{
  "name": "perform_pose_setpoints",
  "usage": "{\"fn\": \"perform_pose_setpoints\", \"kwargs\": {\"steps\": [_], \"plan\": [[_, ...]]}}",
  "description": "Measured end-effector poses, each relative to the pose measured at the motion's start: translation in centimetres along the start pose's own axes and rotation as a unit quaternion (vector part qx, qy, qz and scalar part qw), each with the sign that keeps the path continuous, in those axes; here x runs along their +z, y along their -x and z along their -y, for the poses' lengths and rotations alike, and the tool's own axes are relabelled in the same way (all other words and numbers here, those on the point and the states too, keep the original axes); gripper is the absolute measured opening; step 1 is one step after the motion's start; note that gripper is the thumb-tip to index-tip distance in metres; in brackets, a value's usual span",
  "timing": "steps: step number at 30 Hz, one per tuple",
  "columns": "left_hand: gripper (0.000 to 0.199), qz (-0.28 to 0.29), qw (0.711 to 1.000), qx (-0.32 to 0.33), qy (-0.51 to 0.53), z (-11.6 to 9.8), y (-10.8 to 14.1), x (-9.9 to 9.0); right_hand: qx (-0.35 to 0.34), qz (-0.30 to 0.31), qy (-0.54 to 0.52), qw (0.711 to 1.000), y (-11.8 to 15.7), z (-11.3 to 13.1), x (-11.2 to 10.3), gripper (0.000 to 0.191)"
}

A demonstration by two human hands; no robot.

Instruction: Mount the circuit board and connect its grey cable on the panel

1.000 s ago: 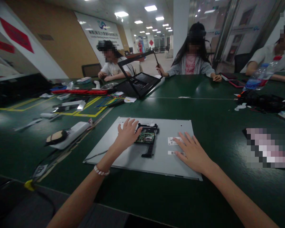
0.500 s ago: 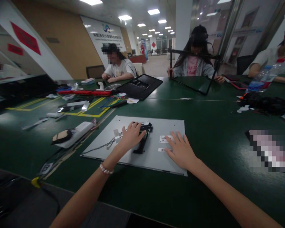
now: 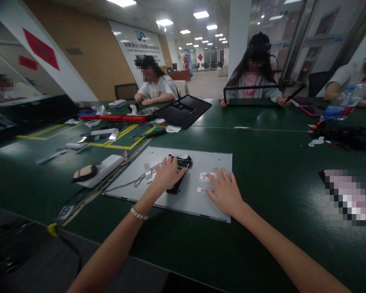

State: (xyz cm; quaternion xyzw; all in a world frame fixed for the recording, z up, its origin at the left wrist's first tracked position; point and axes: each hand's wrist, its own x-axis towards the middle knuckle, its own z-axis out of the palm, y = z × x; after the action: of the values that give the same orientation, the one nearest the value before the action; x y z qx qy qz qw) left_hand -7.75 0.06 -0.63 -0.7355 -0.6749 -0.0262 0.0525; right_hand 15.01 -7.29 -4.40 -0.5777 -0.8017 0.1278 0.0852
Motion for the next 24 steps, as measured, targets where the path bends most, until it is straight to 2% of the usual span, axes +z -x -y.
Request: {"fn": "perform_pose_setpoints", "kwargs": {"steps": [4, 8, 13, 18, 24], "plan": [[0.061, 0.04, 0.999, -0.008, 0.011, 0.5, -0.3, 0.3, 0.001, -0.005, -0.007, 1.0, 0.0, 0.1, 0.0, 0.067], [0.061, 0.02, 1.0, -0.007, 0.007, 0.9, -1.1, 1.2, -0.001, -0.003, -0.01, 1.0, 0.0, 0.0, -0.1, 0.066], [0.062, -0.004, 0.999, -0.036, 0.011, 1.3, -3.3, 1.9, -0.005, -0.009, -0.017, 1.0, 0.0, -0.1, -0.2, 0.066], [0.063, 0.005, 0.997, -0.081, 0.005, 1.7, -5.5, 2.0, -0.01, -0.012, -0.022, 1.0, 0.1, -0.3, -0.1, 0.067], [0.065, 0.021, 0.996, -0.09, 0.011, 2.1, -6.5, 2.0, -0.012, -0.012, -0.029, 0.999, 0.0, -0.4, 0.0, 0.067]]}}
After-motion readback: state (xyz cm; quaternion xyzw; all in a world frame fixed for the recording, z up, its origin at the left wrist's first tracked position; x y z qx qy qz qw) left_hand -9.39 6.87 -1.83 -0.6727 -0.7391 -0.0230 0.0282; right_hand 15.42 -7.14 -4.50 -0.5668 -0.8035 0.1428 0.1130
